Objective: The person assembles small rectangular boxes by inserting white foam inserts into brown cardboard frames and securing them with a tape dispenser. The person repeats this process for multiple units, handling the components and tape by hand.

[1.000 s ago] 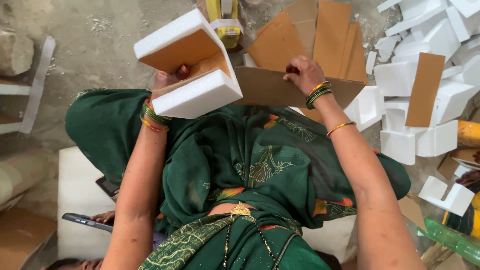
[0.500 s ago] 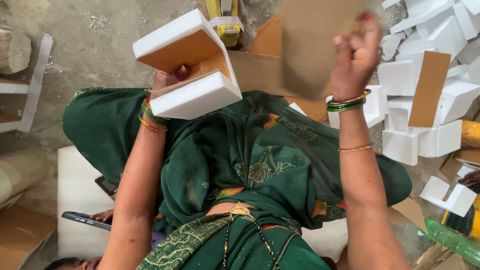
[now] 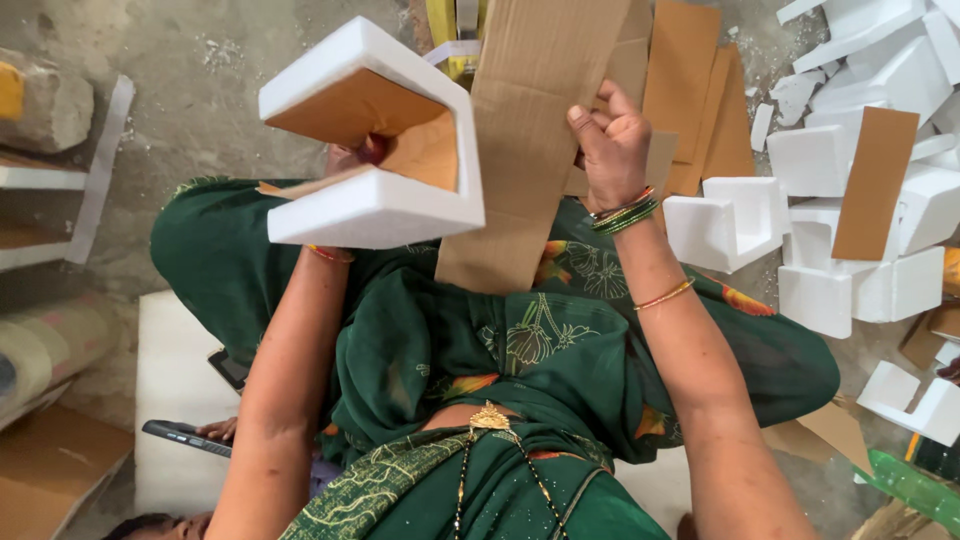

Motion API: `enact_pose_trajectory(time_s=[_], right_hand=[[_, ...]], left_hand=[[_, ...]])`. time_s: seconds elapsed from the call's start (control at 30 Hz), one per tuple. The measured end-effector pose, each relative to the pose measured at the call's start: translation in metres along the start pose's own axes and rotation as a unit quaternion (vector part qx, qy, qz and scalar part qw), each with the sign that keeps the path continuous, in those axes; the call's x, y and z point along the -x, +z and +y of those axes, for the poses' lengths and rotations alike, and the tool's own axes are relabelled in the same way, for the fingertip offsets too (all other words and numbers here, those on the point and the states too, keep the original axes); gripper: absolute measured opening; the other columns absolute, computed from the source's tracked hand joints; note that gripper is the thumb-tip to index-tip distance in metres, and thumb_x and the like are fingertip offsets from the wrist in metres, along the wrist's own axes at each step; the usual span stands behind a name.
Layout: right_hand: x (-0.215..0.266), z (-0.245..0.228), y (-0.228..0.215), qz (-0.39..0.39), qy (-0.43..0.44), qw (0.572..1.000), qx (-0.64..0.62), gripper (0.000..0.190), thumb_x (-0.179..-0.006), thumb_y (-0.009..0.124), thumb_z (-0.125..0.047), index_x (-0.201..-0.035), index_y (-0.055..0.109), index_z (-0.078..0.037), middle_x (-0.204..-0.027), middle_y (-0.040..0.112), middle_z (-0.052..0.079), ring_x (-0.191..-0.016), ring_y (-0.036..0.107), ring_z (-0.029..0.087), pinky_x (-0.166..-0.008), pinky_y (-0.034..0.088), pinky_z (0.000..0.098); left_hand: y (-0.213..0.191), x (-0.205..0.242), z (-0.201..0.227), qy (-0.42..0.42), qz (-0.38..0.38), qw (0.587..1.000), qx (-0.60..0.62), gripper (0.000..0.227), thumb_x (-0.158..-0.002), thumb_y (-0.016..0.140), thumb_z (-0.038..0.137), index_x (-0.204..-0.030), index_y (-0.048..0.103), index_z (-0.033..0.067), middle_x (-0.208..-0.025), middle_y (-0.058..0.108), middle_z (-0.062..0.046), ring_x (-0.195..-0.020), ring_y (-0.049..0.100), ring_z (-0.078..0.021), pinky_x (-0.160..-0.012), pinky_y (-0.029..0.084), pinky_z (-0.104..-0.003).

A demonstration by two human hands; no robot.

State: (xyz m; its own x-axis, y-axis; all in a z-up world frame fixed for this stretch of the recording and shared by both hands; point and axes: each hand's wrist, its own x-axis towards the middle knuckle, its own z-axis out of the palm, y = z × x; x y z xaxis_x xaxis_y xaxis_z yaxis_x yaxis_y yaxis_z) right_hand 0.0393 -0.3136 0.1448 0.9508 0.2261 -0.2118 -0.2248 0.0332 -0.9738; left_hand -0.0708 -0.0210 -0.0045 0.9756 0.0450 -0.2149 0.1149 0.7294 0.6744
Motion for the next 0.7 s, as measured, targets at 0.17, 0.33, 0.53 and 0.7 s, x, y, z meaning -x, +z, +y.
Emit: enact_pose_trajectory(time_s=[0.17, 0.33, 0.53, 0.7], right_hand=[[-0.005, -0.003, 0.014, -0.061, -0.003, 0.998, 0.003, 0.033, -0.104, 0.066, -0.004, -0.136, 0.059, 0.002, -0.105, 0.077, 0.008, -0.085, 0.070, 0.008, -0.070, 0.057, 0.0224], [-0.003, -0.013, 0.027, -0.072, -0.054, 0.995, 0.050, 0.029, -0.105, 0.065, -0.002, -0.134, 0.061, 0.002, -0.102, 0.077, 0.007, -0.084, 0.069, 0.006, -0.069, 0.056, 0.0211], [-0.004, -0.002, 0.030, -0.103, -0.066, 0.992, 0.036, 0.020, -0.111, 0.062, 0.002, -0.131, 0.067, 0.002, -0.093, 0.071, 0.002, -0.072, 0.053, 0.002, -0.059, 0.038, 0.0177], [0.000, -0.010, 0.028, -0.083, -0.051, 0.995, 0.025, 0.025, -0.106, 0.060, 0.001, -0.130, 0.064, -0.001, -0.105, 0.076, 0.004, -0.077, 0.063, 0.003, -0.061, 0.047, 0.0192]], left_hand=[[0.030, -0.026, 0.015, 0.048, -0.075, 0.991, -0.100, 0.036, -0.089, 0.085, 0.014, -0.118, 0.067, 0.0024, -0.110, 0.070, -0.002, -0.102, 0.065, -0.0141, -0.092, 0.055, -0.031], [0.057, -0.047, 0.030, 0.043, -0.089, 0.993, -0.067, 0.050, -0.082, 0.089, 0.014, -0.125, 0.066, 0.0021, -0.118, 0.072, -0.004, -0.109, 0.067, -0.0160, -0.098, 0.057, -0.033], [0.068, -0.051, 0.029, 0.061, -0.098, 0.991, -0.071, 0.048, -0.085, 0.090, 0.012, -0.126, 0.066, 0.0007, -0.118, 0.072, -0.006, -0.109, 0.068, -0.0167, -0.099, 0.058, -0.034], [0.075, -0.052, 0.051, 0.057, -0.136, 0.983, -0.109, 0.042, -0.090, 0.086, 0.006, -0.127, 0.067, -0.0013, -0.120, 0.074, -0.007, -0.110, 0.068, -0.0164, -0.100, 0.058, -0.034]])
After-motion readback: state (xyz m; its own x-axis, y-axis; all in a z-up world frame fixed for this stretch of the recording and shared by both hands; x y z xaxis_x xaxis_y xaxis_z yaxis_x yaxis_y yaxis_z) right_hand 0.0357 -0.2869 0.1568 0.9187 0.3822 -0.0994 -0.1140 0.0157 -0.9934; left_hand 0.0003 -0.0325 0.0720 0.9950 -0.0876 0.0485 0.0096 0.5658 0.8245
